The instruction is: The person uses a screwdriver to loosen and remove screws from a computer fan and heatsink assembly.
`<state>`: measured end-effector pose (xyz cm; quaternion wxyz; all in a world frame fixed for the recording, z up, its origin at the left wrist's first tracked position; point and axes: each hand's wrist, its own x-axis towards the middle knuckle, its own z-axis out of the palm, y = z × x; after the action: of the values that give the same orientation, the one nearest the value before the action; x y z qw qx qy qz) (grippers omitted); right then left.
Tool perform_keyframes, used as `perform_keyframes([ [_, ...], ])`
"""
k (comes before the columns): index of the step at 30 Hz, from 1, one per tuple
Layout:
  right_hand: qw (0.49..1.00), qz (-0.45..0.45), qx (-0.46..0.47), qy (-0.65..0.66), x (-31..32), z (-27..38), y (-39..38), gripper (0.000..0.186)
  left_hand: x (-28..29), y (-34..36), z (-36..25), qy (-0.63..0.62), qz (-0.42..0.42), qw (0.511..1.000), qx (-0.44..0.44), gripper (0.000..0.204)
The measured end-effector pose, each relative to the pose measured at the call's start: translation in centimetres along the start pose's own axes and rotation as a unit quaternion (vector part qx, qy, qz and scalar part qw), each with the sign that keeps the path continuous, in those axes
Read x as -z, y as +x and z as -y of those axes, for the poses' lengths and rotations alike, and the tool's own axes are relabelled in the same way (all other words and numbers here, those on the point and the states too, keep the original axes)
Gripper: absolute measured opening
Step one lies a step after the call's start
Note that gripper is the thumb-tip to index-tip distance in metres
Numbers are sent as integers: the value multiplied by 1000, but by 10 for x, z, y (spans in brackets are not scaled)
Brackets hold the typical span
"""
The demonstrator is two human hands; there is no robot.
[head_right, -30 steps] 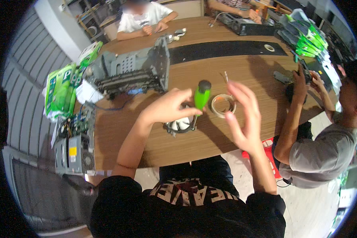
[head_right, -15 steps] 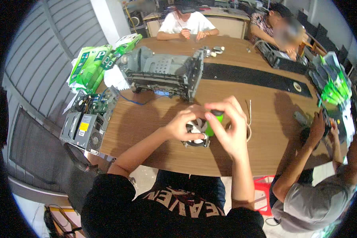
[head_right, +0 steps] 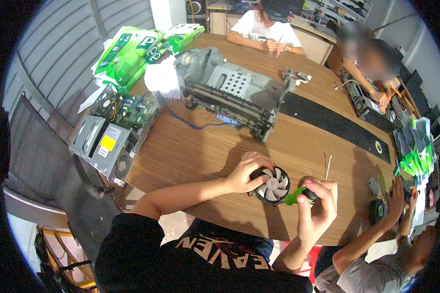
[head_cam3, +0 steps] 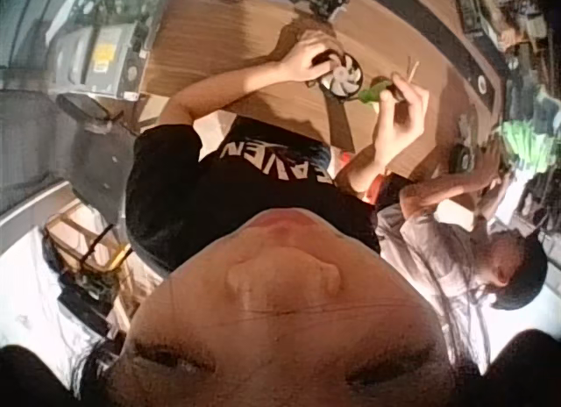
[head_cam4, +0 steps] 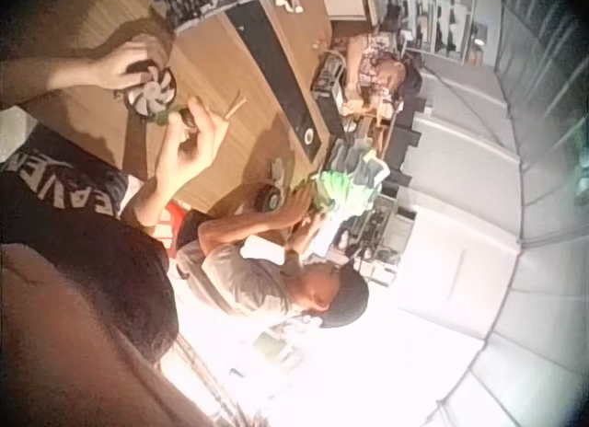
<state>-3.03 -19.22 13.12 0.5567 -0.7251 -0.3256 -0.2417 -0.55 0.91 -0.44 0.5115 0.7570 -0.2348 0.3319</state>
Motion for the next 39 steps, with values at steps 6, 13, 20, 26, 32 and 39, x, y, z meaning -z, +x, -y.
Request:
perform_keyframes([
  [6, 998, -40, -5, 55, -13, -19, 5, 36, 0, 0, 0, 32, 10, 999, -8, 36],
  [13, 1000, 2, 2, -17, 12, -40, 8, 60, 0, -1, 5, -13, 42, 999, 25, 38],
  [20, 996, 87, -24, 7, 30, -29, 2, 64, 4, 4, 4, -52, 54, 997, 18, 41],
  [26, 998, -32, -39, -44, 39, -37, -10, 61, 4, 8, 1, -26, 3, 999, 38, 19],
  [32, 938, -266, -85, 207, 70, -45, -20, 47, 6, 9, 2, 12, -24, 999, 47, 13],
  [39, 953, -87, -239, 167, 65, -59, -48, 26, 3, 6, 2, -58, -41, 993, 97, 16],
])
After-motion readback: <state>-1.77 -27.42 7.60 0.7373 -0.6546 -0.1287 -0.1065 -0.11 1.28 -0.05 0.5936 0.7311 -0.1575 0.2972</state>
